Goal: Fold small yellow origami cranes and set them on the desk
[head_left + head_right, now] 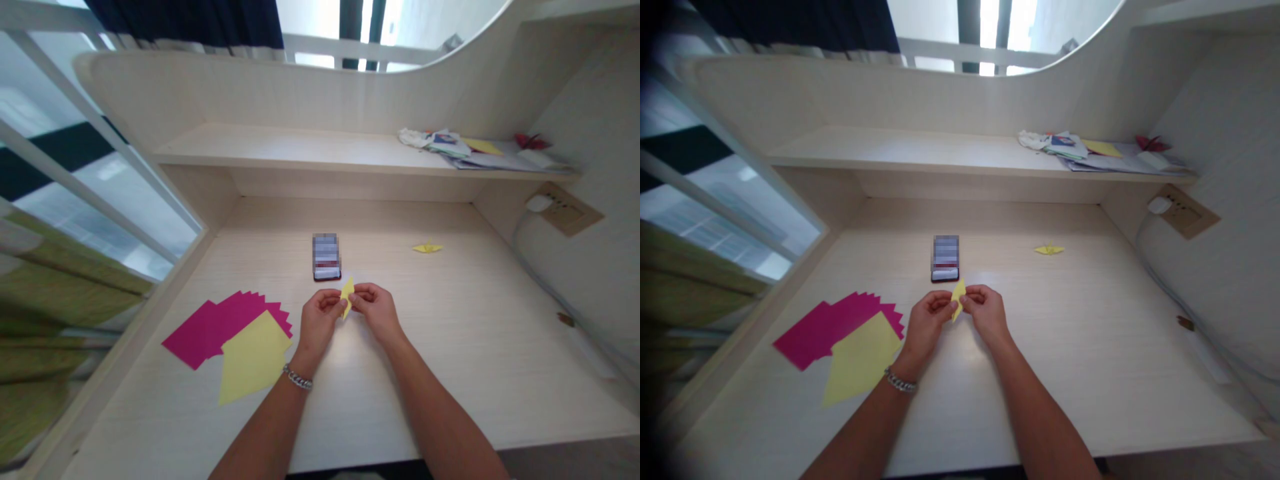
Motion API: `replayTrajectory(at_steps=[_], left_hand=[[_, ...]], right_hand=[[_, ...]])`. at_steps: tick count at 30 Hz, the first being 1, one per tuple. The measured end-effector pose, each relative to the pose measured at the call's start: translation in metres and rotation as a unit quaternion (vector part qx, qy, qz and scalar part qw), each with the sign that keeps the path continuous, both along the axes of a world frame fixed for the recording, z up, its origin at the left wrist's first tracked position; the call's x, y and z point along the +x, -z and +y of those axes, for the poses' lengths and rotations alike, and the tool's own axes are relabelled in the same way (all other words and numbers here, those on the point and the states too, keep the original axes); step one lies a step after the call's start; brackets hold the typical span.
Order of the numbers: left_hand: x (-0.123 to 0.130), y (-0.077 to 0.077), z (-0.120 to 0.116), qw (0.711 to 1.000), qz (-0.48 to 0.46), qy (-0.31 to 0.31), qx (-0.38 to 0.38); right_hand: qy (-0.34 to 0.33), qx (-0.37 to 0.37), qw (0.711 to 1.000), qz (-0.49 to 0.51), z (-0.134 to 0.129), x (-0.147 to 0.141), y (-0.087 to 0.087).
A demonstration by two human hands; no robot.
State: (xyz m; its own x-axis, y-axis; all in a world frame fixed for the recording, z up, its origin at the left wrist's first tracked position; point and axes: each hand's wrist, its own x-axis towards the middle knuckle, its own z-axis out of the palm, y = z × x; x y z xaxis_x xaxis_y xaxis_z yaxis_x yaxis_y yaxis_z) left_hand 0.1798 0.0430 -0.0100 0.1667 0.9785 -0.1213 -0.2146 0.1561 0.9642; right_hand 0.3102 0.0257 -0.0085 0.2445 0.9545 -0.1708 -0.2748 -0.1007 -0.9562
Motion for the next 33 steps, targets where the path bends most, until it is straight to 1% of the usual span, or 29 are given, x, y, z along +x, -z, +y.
replayTrajectory(at_steps=[3, 7, 9, 11, 13, 16, 19, 22, 25, 27, 30, 33], left_hand=[[-0.001, 0.002, 0.002, 1.000, -0.007, -0.001, 0.014], [-0.002, 0.002, 0.004, 1.000, -0.001, 0.000, 0.013], [-0.003, 0.001, 0.004, 1.000, -0.002, -0.004, 0.005], [-0.005, -0.001, 0.005, 1.000, -0.003, -0.007, 0.000], [-0.007, -0.002, 0.006, 1.000, -0.004, 0.004, 0.001], [-0.010, -0.003, 0.006, 0.999, -0.012, 0.045, 0.010], [-0.014, -0.002, 0.007, 0.997, -0.010, 0.079, 0.013], [-0.016, -0.004, 0.008, 0.995, 0.010, 0.095, 0.009], [-0.018, -0.008, 0.008, 0.993, 0.035, 0.111, 0.012], [-0.019, -0.011, 0.008, 0.992, 0.047, 0.114, 0.022], [-0.020, -0.014, 0.007, 0.992, 0.051, 0.106, 0.037], [-0.021, -0.015, 0.007, 0.993, 0.047, 0.098, 0.044]], right_hand=[[-0.009, 0.012, 0.999, -0.033, 0.000, 0.001, 0.002], [0.015, 0.015, 0.999, -0.049, 0.000, 0.002, 0.002], [0.017, 0.015, 0.998, -0.060, 0.000, 0.002, 0.001], [-0.001, 0.017, 0.998, -0.055, -0.001, 0.002, -0.001], [-0.022, 0.010, 0.999, -0.030, -0.001, 0.004, -0.003], [-0.052, -0.002, 0.999, 0.010, -0.004, 0.007, -0.007], [-0.080, -0.008, 0.996, 0.029, -0.005, 0.010, -0.010], [-0.105, -0.013, 0.994, 0.014, -0.007, 0.013, -0.013], [-0.122, -0.021, 0.992, -0.014, -0.008, 0.015, -0.014], [-0.122, -0.021, 0.992, -0.021, -0.009, 0.017, -0.014], [-0.122, -0.003, 0.993, -0.011, -0.009, 0.018, -0.013], [-0.139, 0.006, 0.990, -0.001, -0.010, 0.018, -0.015]])
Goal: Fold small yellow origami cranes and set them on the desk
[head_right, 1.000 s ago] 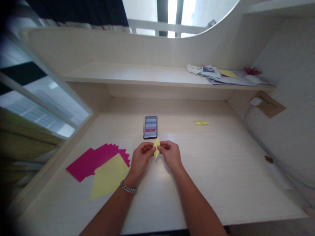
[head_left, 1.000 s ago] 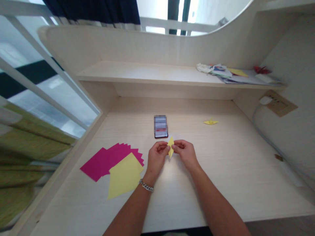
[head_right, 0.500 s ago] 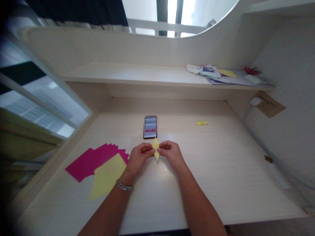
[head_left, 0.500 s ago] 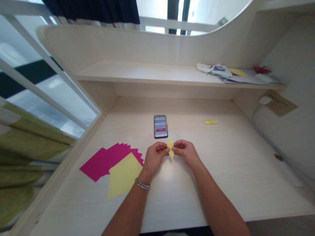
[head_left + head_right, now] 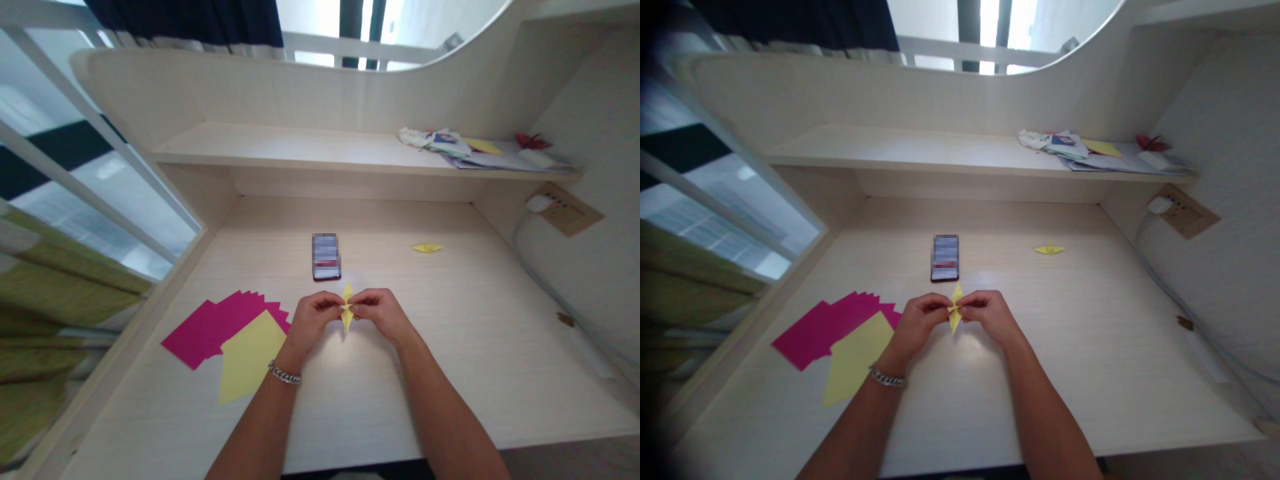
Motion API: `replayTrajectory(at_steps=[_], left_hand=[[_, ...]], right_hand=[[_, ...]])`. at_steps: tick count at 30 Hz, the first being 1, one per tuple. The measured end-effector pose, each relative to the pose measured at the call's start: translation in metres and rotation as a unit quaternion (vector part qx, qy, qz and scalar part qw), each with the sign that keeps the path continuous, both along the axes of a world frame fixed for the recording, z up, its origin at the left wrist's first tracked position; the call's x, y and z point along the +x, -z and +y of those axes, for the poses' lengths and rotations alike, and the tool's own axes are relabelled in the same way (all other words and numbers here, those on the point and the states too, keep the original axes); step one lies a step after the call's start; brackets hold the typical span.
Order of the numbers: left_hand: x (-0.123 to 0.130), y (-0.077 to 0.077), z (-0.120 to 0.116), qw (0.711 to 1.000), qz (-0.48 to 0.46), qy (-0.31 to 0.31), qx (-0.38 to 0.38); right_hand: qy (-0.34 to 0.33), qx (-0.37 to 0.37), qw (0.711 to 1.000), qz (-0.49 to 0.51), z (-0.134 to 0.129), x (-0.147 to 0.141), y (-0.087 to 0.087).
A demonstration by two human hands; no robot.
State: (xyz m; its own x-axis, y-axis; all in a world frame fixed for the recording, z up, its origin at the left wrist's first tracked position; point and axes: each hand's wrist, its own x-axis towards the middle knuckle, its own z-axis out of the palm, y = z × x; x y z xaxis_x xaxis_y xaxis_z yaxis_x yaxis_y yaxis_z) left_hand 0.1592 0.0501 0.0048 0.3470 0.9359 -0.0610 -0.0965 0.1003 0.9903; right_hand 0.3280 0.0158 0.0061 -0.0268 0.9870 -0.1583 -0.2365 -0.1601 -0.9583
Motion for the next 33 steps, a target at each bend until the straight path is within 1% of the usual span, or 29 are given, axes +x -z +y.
replayTrajectory(at_steps=[3, 6, 11, 18, 25, 33], left_hand=[[0.000, -0.001, 0.000, 1.000, 0.002, -0.005, 0.004], [-0.001, -0.002, 0.000, 1.000, 0.016, -0.004, 0.006], [0.000, 0.001, 0.000, 0.998, -0.029, 0.021, -0.042], [0.002, 0.009, 0.002, 0.999, 0.004, -0.008, -0.045], [0.002, 0.009, 0.003, 0.998, 0.005, -0.027, -0.054], [0.009, 0.008, -0.001, 0.998, 0.015, -0.058, 0.017]], right_hand=[[-0.005, -0.016, 1.000, 0.011, -0.001, -0.001, -0.003], [0.011, -0.028, 0.999, -0.014, -0.001, -0.003, -0.003], [0.016, -0.008, 0.998, -0.057, 0.000, -0.003, 0.000], [0.023, 0.007, 0.996, -0.088, 0.001, -0.004, -0.001], [0.033, 0.009, 0.996, -0.083, 0.003, -0.008, 0.002], [0.086, 0.041, 0.995, -0.038, 0.008, -0.016, 0.013]])
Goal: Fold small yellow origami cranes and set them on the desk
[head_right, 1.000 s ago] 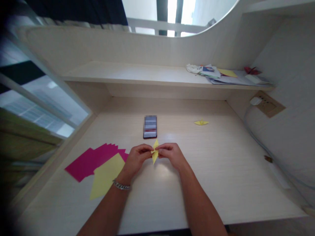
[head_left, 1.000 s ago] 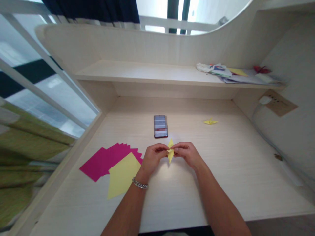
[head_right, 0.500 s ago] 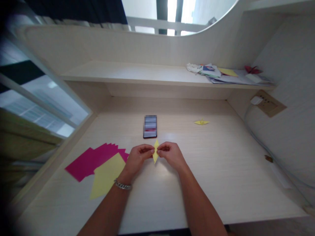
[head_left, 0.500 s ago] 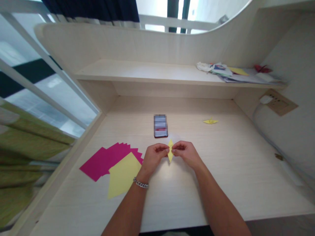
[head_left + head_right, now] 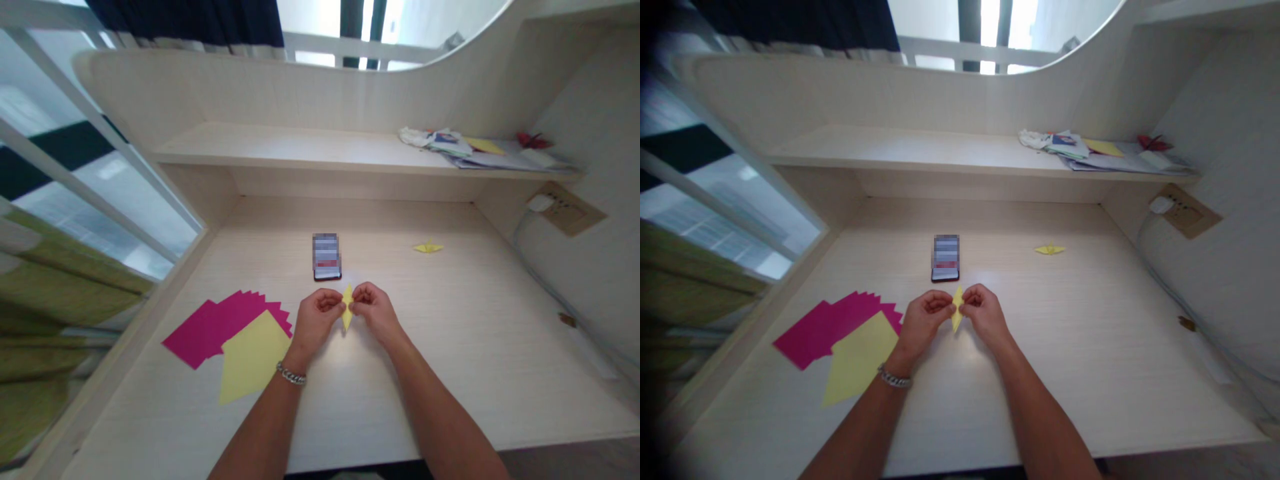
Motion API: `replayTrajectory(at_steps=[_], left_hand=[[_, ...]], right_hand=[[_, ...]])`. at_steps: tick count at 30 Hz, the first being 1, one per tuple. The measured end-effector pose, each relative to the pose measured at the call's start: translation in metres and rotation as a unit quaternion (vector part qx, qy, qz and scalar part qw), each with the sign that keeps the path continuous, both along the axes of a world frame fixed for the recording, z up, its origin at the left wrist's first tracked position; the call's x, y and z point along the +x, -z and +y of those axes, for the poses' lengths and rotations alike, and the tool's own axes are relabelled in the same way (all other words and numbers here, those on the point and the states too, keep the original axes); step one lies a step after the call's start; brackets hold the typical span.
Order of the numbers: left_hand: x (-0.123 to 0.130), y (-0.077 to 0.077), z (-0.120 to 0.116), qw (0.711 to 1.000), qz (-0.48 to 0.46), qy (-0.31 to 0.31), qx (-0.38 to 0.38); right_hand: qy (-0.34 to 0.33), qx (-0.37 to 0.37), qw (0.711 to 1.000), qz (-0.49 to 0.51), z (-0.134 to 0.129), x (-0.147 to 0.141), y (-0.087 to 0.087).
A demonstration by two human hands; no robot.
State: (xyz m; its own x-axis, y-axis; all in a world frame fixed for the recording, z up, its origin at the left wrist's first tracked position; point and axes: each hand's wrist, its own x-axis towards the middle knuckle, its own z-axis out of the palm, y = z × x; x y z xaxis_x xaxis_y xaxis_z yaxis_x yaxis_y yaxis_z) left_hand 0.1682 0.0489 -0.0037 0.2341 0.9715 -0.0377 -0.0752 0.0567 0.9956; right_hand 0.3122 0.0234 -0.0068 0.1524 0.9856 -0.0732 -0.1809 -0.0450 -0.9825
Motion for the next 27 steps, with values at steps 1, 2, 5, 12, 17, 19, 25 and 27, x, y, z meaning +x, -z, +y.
replayTrajectory(at_steps=[1, 2, 5, 12, 17, 19, 25, 27], left_hand=[[0.000, -0.001, -0.001, 1.000, -0.002, -0.003, 0.004], [0.000, -0.002, -0.001, 1.000, -0.003, -0.006, 0.006], [-0.001, -0.003, -0.001, 1.000, -0.006, -0.007, -0.001], [-0.001, -0.001, -0.002, 0.998, 0.008, -0.064, 0.022], [0.002, -0.002, -0.007, 0.985, 0.079, -0.124, 0.094], [0.002, -0.001, -0.009, 0.985, 0.099, -0.095, 0.107], [0.003, 0.000, -0.007, 0.989, 0.093, -0.076, 0.083], [0.001, -0.001, -0.004, 0.987, 0.113, -0.078, 0.080]], right_hand=[[0.002, 0.004, 1.000, 0.003, 0.000, -0.001, 0.000], [0.001, 0.006, 1.000, 0.005, 0.000, -0.002, 0.000], [-0.013, 0.006, 1.000, 0.004, 0.000, -0.003, 0.000], [0.069, 0.044, 0.990, -0.114, -0.005, -0.009, -0.004], [0.091, 0.083, 0.963, -0.240, -0.009, -0.017, -0.007], [0.058, 0.059, 0.976, -0.203, -0.007, -0.017, -0.003], [0.040, -0.005, 0.992, -0.119, 0.003, -0.007, 0.015], [0.018, -0.021, 0.997, -0.071, 0.004, -0.006, 0.014]])
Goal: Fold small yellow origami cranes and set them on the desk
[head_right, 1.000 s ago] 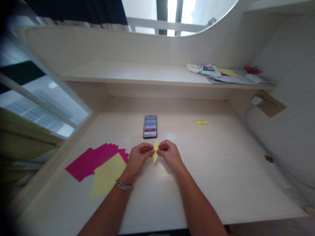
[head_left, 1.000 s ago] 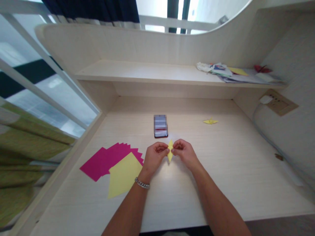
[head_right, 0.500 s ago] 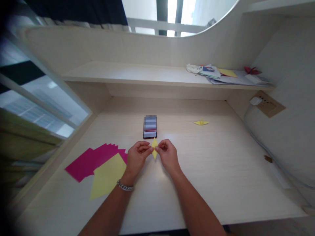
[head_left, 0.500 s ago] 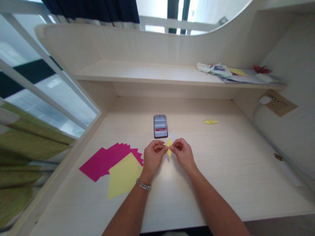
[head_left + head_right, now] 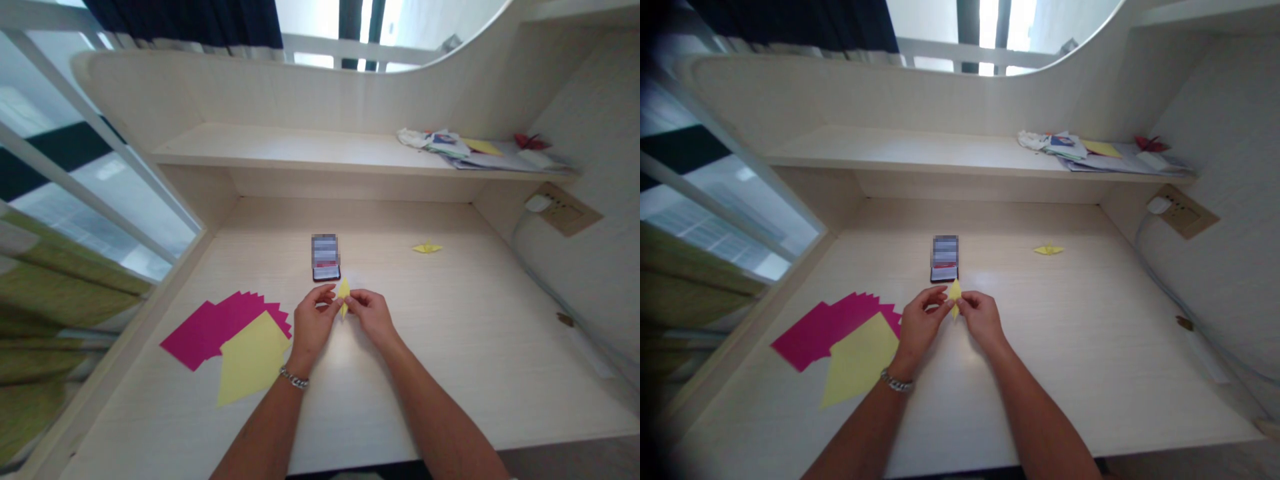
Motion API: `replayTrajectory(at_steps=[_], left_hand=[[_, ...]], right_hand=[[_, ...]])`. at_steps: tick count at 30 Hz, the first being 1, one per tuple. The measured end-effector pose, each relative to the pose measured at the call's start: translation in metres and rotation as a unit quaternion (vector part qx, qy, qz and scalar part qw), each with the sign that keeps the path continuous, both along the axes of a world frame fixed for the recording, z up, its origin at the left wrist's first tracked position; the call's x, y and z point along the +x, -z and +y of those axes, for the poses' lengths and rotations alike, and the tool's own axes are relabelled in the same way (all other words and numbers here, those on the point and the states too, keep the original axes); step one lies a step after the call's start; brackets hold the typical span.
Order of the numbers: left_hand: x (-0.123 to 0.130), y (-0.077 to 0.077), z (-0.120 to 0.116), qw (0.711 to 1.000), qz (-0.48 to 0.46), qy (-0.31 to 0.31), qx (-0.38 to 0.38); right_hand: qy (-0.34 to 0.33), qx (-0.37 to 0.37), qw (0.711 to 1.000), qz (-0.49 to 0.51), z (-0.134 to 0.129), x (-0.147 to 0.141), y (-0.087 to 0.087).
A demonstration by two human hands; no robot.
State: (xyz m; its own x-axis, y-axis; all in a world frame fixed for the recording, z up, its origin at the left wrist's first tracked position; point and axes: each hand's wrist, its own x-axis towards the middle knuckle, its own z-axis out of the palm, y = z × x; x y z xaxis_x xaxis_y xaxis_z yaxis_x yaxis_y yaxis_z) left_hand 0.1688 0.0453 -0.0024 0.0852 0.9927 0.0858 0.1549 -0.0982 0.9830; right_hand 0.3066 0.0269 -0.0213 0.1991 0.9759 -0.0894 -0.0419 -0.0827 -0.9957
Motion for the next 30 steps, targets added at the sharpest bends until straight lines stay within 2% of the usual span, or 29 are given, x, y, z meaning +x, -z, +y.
replayTrajectory(at_steps=[4, 7, 11, 17, 21, 24, 30], left_hand=[[-0.005, -0.003, 0.006, 0.995, -0.039, 0.081, -0.050], [-0.008, -0.004, 0.007, 0.980, -0.099, 0.122, -0.119], [-0.009, -0.004, 0.006, 0.965, -0.156, 0.128, -0.166], [-0.008, -0.006, 0.004, 0.954, -0.207, 0.136, -0.169], [-0.010, -0.007, 0.005, 0.974, -0.135, 0.130, -0.131], [-0.012, -0.006, 0.007, 0.983, -0.072, 0.137, -0.096], [-0.013, -0.005, 0.006, 0.980, -0.093, 0.147, -0.096]], right_hand=[[-0.052, -0.027, 0.995, 0.084, -0.003, 0.003, -0.010], [-0.045, -0.049, 0.992, 0.110, -0.005, 0.006, -0.017], [-0.040, -0.066, 0.983, 0.166, -0.006, 0.011, -0.021], [-0.070, -0.059, 0.975, 0.204, -0.010, 0.014, -0.028], [-0.082, -0.058, 0.976, 0.195, -0.011, 0.015, -0.032], [-0.068, -0.057, 0.985, 0.147, -0.010, 0.014, -0.030], [-0.057, -0.025, 0.997, 0.050, -0.009, 0.013, -0.024]])
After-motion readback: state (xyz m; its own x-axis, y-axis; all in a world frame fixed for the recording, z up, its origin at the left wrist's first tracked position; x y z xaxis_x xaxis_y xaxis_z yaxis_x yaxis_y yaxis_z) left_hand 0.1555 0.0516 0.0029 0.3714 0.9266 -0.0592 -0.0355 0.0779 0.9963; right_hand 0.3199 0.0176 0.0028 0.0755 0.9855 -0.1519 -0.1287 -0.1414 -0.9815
